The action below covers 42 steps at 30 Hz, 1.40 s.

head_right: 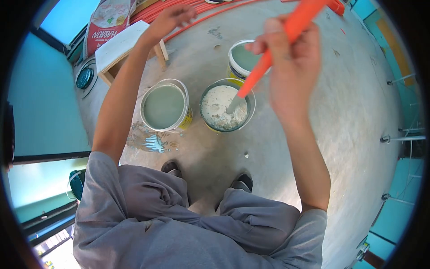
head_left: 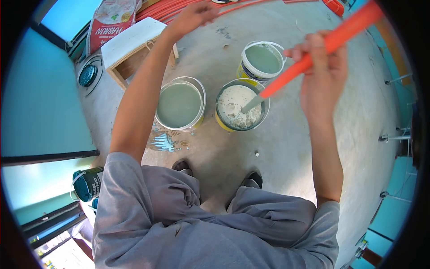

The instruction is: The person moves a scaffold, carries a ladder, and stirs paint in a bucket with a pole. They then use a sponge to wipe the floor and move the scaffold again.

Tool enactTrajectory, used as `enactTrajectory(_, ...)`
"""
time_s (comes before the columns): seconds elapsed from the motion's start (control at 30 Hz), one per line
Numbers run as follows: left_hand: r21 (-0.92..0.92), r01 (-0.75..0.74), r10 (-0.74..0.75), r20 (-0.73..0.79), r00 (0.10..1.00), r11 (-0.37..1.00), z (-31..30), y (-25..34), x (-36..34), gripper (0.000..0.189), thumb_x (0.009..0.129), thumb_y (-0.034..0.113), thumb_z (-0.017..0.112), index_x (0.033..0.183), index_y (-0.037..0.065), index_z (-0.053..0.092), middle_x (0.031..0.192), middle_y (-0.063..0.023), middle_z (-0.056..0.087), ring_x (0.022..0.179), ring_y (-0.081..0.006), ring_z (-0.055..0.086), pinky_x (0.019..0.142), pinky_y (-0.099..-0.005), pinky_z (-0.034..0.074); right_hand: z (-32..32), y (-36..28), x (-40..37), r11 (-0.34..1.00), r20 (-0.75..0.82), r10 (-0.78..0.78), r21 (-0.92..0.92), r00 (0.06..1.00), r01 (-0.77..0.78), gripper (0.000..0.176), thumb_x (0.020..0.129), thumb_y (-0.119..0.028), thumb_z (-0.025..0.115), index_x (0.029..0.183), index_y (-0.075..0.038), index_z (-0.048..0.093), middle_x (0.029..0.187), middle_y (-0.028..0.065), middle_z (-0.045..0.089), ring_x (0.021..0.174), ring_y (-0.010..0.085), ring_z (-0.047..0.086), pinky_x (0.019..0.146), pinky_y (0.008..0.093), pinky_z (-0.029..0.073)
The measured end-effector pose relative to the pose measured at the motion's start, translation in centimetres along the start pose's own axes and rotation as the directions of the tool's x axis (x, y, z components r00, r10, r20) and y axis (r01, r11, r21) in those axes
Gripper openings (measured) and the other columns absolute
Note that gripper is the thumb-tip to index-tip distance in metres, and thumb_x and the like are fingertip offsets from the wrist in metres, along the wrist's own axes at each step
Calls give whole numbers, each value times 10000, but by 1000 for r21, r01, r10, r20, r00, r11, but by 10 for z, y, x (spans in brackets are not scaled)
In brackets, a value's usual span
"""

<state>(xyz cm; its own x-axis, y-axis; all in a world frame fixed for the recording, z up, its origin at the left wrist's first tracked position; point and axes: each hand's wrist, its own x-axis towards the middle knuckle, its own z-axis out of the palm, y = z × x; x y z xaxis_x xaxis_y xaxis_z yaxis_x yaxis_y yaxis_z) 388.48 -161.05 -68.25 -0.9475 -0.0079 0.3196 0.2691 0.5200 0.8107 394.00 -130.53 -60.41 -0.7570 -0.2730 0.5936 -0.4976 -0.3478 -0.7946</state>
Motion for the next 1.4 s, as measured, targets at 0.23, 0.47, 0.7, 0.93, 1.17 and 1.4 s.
enactTrajectory(0.23,-485,-132,292,271,917,865,40,151,1,649,922,504,501,1368,40,419,1192,-135,546,1124,-240,522,937,-369,428,11,57,-26,994,36,110,19,993,-110,201,925,-192,584,918,-36,456,728,24,508,561,86,482,543,260,457)
enactTrajectory(0.47,-601,-180,376,217,901,779,49,186,-16,651,934,492,469,1357,2,400,1185,-157,548,1127,-248,530,956,-404,439,-2,56,-12,804,634,276,260,723,-535,277,910,-215,604,723,-57,473,543,-44,406,445,54,355,420,220,314)
enactTrajectory(0.7,-783,-203,379,45,924,588,40,223,-27,599,933,463,455,1260,-40,448,1111,-152,585,1022,-218,570,902,-362,456,2,56,-13,957,219,150,213,964,-197,340,952,-395,485,900,-60,460,614,11,415,507,86,381,482,236,344)
enactTrajectory(0.93,-383,-434,397,-176,901,815,68,255,-42,550,954,462,449,1210,-23,488,1016,-108,583,908,-156,552,821,-283,452,-1,66,-15,983,124,-30,181,992,7,529,928,-568,449,861,-43,471,619,4,439,531,79,399,478,229,335)
enactTrajectory(1.17,-796,-208,593,221,774,569,71,225,-3,452,1003,438,367,927,13,501,693,-21,462,618,-94,436,603,-252,408,-3,86,-21,971,82,7,237,997,-26,523,947,-545,427,795,-45,455,591,-1,428,497,77,388,446,233,318)
enactTrajectory(1.4,-532,-542,536,-184,824,651,144,194,40,448,1008,421,350,871,18,489,670,-17,405,597,-103,395,573,-253,369,-19,100,-7,955,57,131,261,990,-141,424,966,-417,406,741,-58,421,558,-7,380,458,73,328,422,220,264)
